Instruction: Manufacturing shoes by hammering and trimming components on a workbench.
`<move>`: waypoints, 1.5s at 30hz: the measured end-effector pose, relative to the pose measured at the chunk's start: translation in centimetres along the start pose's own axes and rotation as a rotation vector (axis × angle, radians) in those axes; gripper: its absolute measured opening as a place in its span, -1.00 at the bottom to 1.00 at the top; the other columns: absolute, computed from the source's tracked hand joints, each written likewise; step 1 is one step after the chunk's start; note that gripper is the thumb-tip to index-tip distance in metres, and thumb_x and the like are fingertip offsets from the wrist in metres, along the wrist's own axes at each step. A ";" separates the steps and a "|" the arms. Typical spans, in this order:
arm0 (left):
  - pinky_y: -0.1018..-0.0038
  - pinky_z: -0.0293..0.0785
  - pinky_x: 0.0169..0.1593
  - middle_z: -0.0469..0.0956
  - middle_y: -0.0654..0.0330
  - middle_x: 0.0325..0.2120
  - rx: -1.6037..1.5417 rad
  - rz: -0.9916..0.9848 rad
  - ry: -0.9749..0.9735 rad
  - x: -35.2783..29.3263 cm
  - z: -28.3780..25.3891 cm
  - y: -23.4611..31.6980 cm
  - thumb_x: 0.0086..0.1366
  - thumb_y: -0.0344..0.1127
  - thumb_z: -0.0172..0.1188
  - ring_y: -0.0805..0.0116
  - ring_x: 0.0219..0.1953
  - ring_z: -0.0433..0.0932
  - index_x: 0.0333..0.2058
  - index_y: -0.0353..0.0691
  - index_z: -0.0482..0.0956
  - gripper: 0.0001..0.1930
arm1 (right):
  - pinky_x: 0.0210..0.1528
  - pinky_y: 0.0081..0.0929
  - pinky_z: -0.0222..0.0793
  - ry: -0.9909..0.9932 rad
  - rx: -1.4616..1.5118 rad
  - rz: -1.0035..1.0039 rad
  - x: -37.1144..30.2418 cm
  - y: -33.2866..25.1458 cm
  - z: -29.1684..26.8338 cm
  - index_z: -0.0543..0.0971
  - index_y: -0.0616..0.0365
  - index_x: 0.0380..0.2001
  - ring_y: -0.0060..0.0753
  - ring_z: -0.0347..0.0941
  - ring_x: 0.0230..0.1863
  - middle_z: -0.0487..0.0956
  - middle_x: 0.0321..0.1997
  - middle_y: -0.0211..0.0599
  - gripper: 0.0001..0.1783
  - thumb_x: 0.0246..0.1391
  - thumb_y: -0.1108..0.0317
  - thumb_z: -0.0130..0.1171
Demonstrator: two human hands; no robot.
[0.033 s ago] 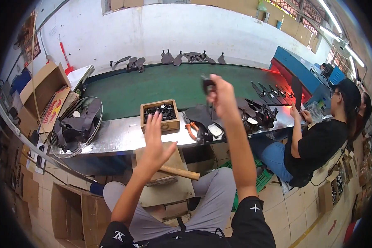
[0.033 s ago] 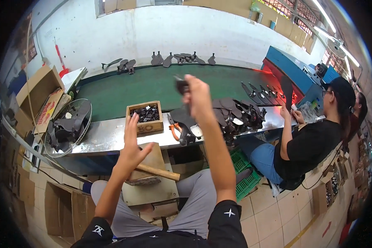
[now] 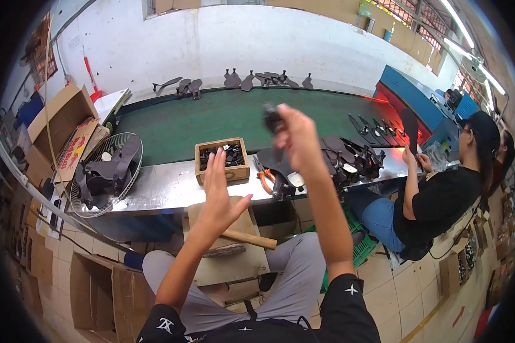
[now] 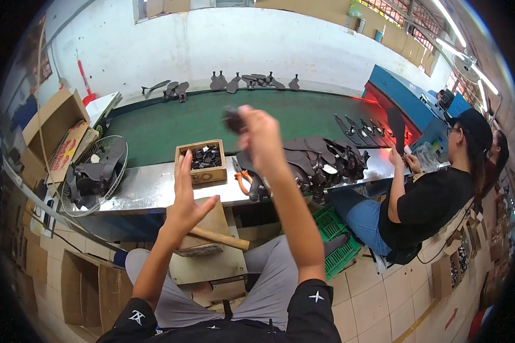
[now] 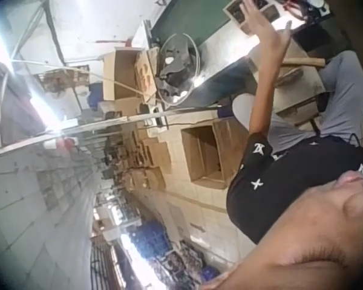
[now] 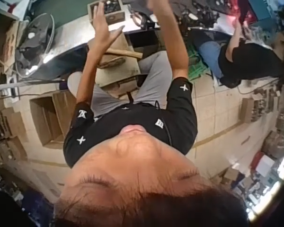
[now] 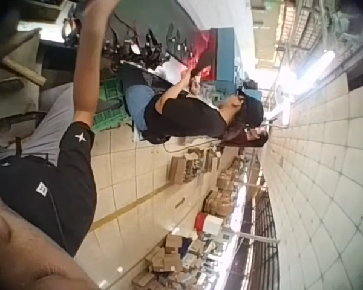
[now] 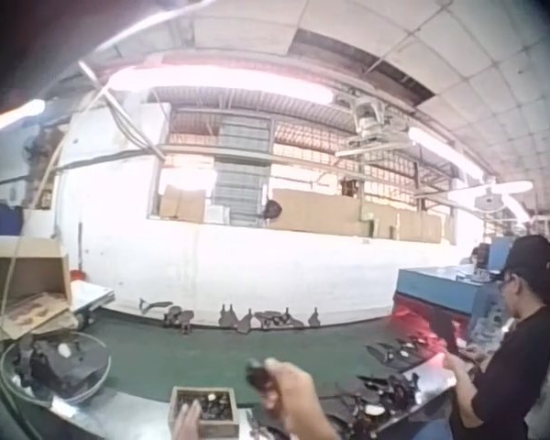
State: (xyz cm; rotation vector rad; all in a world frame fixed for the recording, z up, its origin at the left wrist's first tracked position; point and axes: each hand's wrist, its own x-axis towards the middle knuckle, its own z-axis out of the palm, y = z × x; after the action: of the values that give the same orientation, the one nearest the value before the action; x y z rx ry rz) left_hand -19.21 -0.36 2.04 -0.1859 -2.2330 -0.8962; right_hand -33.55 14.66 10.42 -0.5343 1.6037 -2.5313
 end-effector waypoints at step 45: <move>0.57 0.49 -0.46 0.70 0.21 -0.49 -0.372 -0.504 0.011 6.4 0.0 -14.0 0.15 -0.39 0.38 0.52 -0.51 0.63 -0.30 -0.35 0.72 -0.83 | -0.73 -0.68 0.15 0.173 -0.267 0.165 -24.7 7.3 -7.6 0.54 0.36 -0.04 -0.72 0.21 -0.78 0.65 -0.32 -0.07 -0.73 0.31 0.38 0.10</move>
State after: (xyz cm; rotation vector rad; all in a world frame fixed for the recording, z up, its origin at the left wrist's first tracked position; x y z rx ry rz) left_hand -29.19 -11.64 -1.39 0.2262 -2.1167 -1.5753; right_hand -13.90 24.55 -4.89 -0.1961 1.9721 -2.3136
